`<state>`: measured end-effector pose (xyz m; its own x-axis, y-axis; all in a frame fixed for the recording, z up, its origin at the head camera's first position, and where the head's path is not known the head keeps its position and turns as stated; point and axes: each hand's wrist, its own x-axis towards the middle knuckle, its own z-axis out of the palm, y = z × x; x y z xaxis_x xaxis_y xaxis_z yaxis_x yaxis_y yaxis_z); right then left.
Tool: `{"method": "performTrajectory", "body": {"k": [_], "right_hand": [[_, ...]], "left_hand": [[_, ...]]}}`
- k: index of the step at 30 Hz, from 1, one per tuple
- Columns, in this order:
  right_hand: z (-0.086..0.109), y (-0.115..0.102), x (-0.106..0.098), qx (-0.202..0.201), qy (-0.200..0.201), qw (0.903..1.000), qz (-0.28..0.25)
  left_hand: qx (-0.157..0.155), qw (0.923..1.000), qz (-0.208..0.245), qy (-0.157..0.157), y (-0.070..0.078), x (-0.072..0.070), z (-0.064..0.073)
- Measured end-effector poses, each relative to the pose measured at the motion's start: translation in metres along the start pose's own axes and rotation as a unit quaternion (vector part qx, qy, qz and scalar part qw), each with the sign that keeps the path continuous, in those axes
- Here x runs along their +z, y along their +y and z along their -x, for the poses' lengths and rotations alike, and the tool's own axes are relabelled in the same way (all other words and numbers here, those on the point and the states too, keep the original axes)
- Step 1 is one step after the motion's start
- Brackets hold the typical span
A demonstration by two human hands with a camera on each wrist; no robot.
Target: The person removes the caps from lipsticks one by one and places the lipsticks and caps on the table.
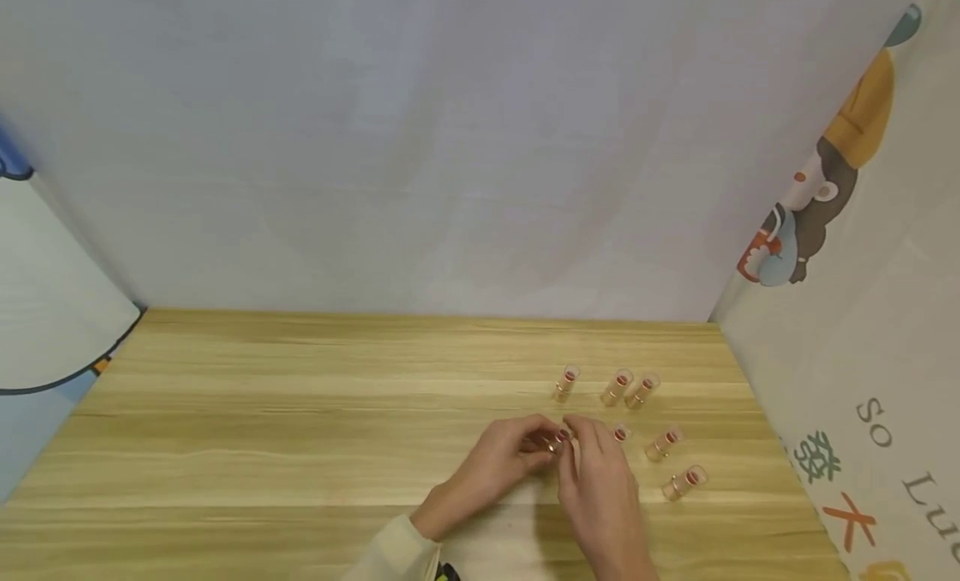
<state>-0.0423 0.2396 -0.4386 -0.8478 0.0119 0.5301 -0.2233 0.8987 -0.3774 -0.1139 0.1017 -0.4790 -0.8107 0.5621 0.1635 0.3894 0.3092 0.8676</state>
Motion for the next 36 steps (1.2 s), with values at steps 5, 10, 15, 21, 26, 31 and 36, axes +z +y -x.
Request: {"method": "performTrajectory", "body": {"k": [5,10,15,21,26,31,36], "right_hand": [[-0.001,0.0,0.002,-0.001,0.021,0.9992,-0.033],[-0.002,0.001,0.003,-0.004,0.019,0.9967,-0.079],[-0.002,-0.001,0.005,-0.024,0.005,0.9929,-0.116],[0.002,-0.004,0.01,-0.053,-0.006,0.9897,-0.133],[0.002,-0.007,0.014,-0.076,-0.008,0.9869,-0.142],[0.003,-0.01,0.016,-0.09,-0.012,0.9848,-0.148],[0.003,-0.015,0.018,-0.096,-0.015,0.9827,-0.158]], "left_hand": [[0.017,0.9994,-0.026,0.013,0.002,-0.012,0.005],[0.023,0.997,-0.069,0.027,0.007,-0.025,0.012],[0.041,0.9919,-0.117,0.028,0.011,-0.037,0.021],[0.056,0.9832,-0.171,0.032,0.013,-0.046,0.031],[0.076,0.9762,-0.199,0.042,0.013,-0.054,0.04],[0.093,0.9688,-0.225,0.045,0.012,-0.063,0.049],[0.102,0.963,-0.245,0.047,0.013,-0.071,0.055]]}}
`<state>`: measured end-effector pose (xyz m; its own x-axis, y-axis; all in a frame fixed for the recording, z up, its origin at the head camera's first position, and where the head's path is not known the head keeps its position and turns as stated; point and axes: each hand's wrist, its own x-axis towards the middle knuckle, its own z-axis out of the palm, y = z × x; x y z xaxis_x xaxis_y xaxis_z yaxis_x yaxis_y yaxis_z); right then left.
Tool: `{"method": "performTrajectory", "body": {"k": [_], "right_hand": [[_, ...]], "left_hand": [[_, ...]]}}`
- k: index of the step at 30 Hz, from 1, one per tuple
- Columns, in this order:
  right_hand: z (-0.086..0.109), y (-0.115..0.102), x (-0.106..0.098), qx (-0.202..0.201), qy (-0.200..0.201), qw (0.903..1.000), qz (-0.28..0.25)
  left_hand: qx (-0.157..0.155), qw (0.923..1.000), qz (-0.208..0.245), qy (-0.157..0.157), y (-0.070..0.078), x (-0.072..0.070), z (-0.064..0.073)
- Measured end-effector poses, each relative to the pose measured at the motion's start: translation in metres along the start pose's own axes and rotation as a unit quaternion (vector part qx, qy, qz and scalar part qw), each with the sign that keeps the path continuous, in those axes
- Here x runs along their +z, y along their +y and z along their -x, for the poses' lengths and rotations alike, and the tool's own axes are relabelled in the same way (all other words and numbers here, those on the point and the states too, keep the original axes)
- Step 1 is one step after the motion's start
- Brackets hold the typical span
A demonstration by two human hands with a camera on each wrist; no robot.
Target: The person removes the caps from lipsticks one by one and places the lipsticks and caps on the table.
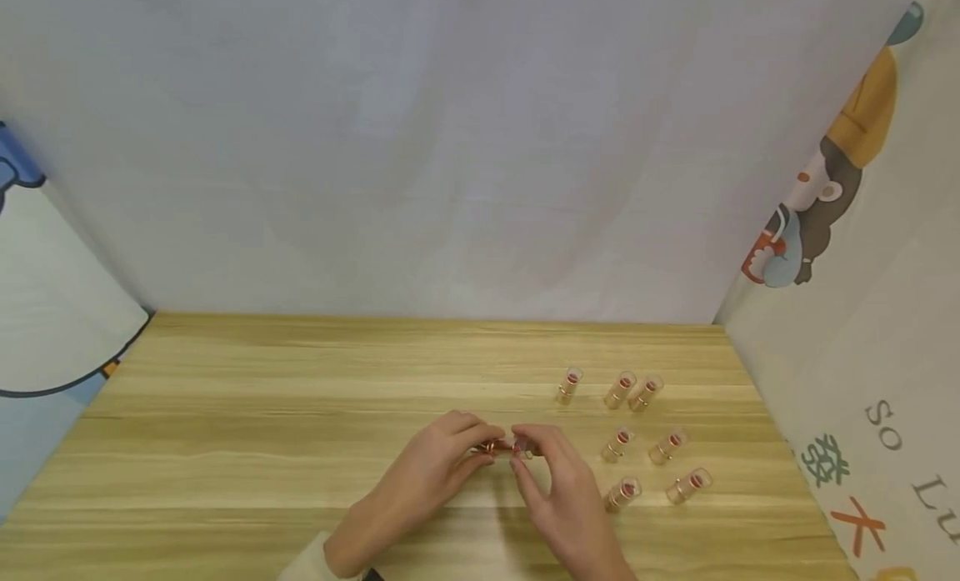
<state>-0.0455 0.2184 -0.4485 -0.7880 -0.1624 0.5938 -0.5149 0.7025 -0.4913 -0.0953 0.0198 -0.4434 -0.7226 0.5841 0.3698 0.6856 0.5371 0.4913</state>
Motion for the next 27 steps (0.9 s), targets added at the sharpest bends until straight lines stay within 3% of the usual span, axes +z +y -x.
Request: {"method": "performTrajectory", "body": {"k": [8,27], "right_hand": [[0.001,-0.006,0.003,0.005,-0.018,0.9995,-0.025],[-0.002,-0.01,0.008,0.045,-0.025,0.991,-0.124]], "left_hand": [[0.022,0.9996,-0.018,0.004,-0.004,-0.008,0.009],[0.056,0.9977,0.036,0.014,-0.015,-0.026,0.021]]}}
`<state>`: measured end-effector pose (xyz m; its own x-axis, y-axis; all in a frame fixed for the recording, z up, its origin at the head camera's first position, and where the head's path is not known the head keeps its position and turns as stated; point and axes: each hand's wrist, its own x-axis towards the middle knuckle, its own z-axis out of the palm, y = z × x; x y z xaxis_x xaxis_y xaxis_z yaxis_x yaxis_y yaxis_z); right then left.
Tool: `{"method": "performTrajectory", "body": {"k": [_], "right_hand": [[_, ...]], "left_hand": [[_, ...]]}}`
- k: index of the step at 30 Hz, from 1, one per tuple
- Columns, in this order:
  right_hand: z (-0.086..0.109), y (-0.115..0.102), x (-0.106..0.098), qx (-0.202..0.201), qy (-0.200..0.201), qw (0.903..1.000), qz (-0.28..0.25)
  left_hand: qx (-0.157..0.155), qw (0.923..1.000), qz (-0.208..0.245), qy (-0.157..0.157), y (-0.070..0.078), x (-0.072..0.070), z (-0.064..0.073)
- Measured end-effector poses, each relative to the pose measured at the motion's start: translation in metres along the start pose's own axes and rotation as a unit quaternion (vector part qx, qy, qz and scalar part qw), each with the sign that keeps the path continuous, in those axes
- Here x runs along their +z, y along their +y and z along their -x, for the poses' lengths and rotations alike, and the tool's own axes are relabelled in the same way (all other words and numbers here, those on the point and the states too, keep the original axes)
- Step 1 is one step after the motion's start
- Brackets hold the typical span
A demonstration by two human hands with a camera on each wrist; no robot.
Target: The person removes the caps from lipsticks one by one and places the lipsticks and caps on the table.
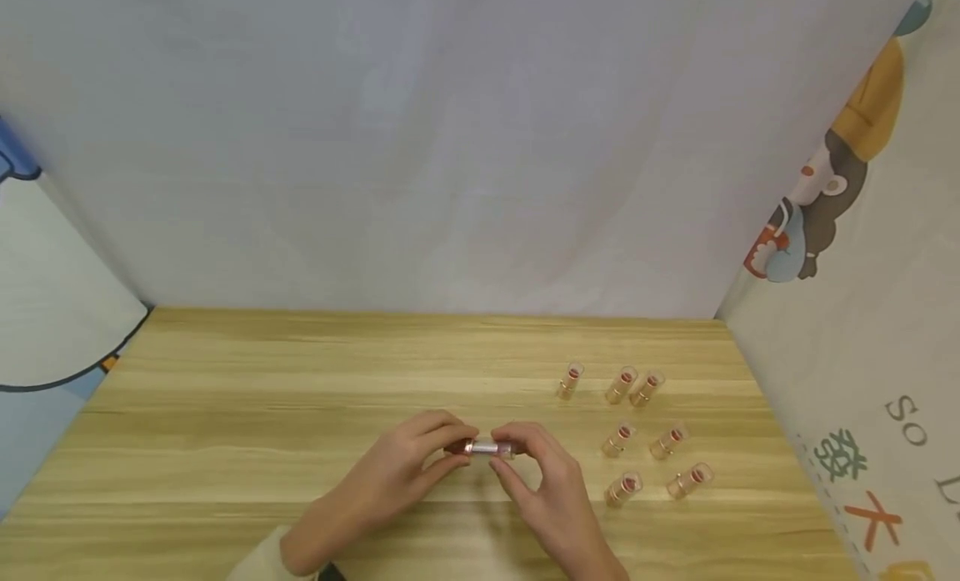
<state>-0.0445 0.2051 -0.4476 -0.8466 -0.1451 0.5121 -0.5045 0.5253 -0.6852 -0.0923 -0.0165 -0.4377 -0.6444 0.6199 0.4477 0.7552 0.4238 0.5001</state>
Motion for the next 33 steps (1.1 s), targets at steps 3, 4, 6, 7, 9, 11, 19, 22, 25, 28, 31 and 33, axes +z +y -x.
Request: {"method": "performTrajectory", "body": {"k": [3,4,6,7,9,11,19,22,25,28,31,33], "right_hand": [[-0.001,0.0,0.001,-0.007,-0.007,0.9999,-0.011],[-0.001,0.0,0.001,-0.009,-0.011,0.9998,-0.013],[-0.001,0.0,0.001,-0.014,-0.018,0.9996,-0.019],[-0.001,0.0,0.002,-0.018,-0.02,0.9994,-0.021],[-0.001,-0.001,0.003,-0.022,-0.023,0.9992,-0.025],[0.0,-0.001,0.004,-0.026,-0.02,0.9991,-0.026],[0.003,-0.006,0.006,-0.018,0.003,0.9998,-0.012],[0.003,-0.007,0.005,-0.019,0.003,0.9997,-0.014],[0.002,-0.007,0.005,-0.021,0.0,0.9996,-0.02],[0.002,-0.008,0.004,-0.015,-0.009,0.9994,-0.03],[0.002,-0.009,0.003,-0.004,-0.019,0.9988,-0.044],[0.003,-0.01,0.003,-0.001,-0.02,0.9986,-0.048]], "left_hand": [[0.0,0.9998,0.017,0.004,-0.002,-0.003,0.003],[-0.002,0.9997,0.023,0.005,-0.002,-0.004,0.004],[-0.008,0.9992,0.039,0.006,-0.003,-0.005,0.007],[-0.012,0.9989,0.044,0.008,-0.003,-0.005,0.008],[-0.018,0.9984,0.052,0.012,-0.003,-0.005,0.01],[-0.021,0.9981,0.055,0.019,-0.002,-0.005,0.011],[-0.018,0.998,0.044,0.042,0.001,-0.006,0.011],[-0.012,0.9979,0.042,0.047,0.001,-0.006,0.011],[-0.005,0.9979,0.042,0.048,0.001,-0.006,0.011],[-0.003,0.998,0.045,0.044,0.001,-0.006,0.013],[-0.005,0.9979,0.052,0.039,0.001,-0.007,0.014],[-0.007,0.9977,0.056,0.037,0.0,-0.007,0.014]]}}
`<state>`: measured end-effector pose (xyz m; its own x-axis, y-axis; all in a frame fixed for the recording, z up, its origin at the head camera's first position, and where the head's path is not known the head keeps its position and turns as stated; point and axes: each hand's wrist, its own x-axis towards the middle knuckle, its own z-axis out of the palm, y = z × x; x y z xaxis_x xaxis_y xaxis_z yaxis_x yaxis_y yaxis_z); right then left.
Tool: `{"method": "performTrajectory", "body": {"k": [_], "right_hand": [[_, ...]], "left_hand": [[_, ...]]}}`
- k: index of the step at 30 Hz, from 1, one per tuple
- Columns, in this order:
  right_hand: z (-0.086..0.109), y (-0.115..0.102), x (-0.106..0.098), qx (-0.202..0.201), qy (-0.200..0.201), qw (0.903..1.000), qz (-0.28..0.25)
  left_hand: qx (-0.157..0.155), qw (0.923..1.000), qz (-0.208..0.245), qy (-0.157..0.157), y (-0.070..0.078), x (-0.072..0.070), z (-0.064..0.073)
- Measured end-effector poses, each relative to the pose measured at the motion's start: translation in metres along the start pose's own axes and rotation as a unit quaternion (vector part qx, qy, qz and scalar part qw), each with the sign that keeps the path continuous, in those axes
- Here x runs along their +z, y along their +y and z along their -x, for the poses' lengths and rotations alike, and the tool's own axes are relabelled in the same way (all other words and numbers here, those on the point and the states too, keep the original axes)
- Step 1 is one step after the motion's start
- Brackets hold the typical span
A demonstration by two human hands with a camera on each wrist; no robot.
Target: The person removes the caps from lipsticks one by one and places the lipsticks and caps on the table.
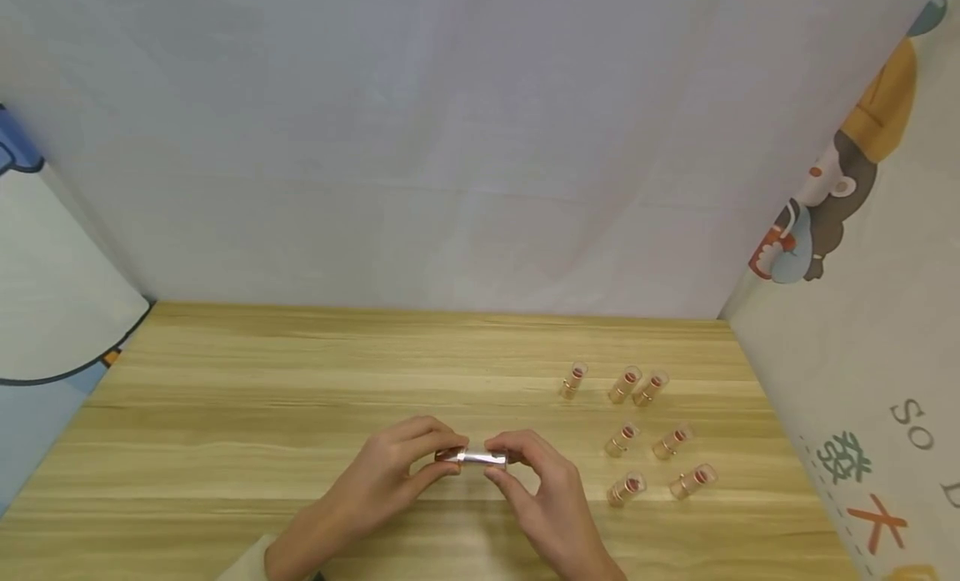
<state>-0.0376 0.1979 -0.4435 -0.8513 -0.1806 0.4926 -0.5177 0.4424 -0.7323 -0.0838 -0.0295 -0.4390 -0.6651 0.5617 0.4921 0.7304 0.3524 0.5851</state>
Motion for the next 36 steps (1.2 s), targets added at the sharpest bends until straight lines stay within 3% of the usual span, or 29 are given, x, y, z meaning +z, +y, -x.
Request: {"method": "performTrajectory", "body": {"k": [7,13,18,23,28,36], "right_hand": [[0.0007,-0.0035,0.0036,0.006,0.013,0.9996,0.025],[0.0017,-0.005,0.0058,0.012,0.022,0.9991,0.036],[0.0018,-0.0065,0.0052,0.014,0.012,0.9985,0.051],[0.0017,-0.0074,0.0047,0.019,0.005,0.9978,0.063],[0.0022,-0.0083,0.0052,0.045,0.008,0.9973,0.057],[0.0018,-0.0089,0.0051,0.057,0.022,0.9982,0.001]], "left_hand": [[-0.014,0.9998,0.003,0.011,0.0001,0.001,0.0008],[-0.007,0.9998,-0.006,0.015,-0.0009,0.0023,0.0014],[0.003,0.9998,-0.019,0.007,-0.0008,0.0021,0.0033],[-0.013,0.9996,-0.025,-0.005,0.0019,0.0013,0.0034],[-0.038,0.9992,0.01,0.001,0.0028,0.002,0.0029],[-0.073,0.9947,0.069,0.025,0.0024,0.0043,0.0023]]}}
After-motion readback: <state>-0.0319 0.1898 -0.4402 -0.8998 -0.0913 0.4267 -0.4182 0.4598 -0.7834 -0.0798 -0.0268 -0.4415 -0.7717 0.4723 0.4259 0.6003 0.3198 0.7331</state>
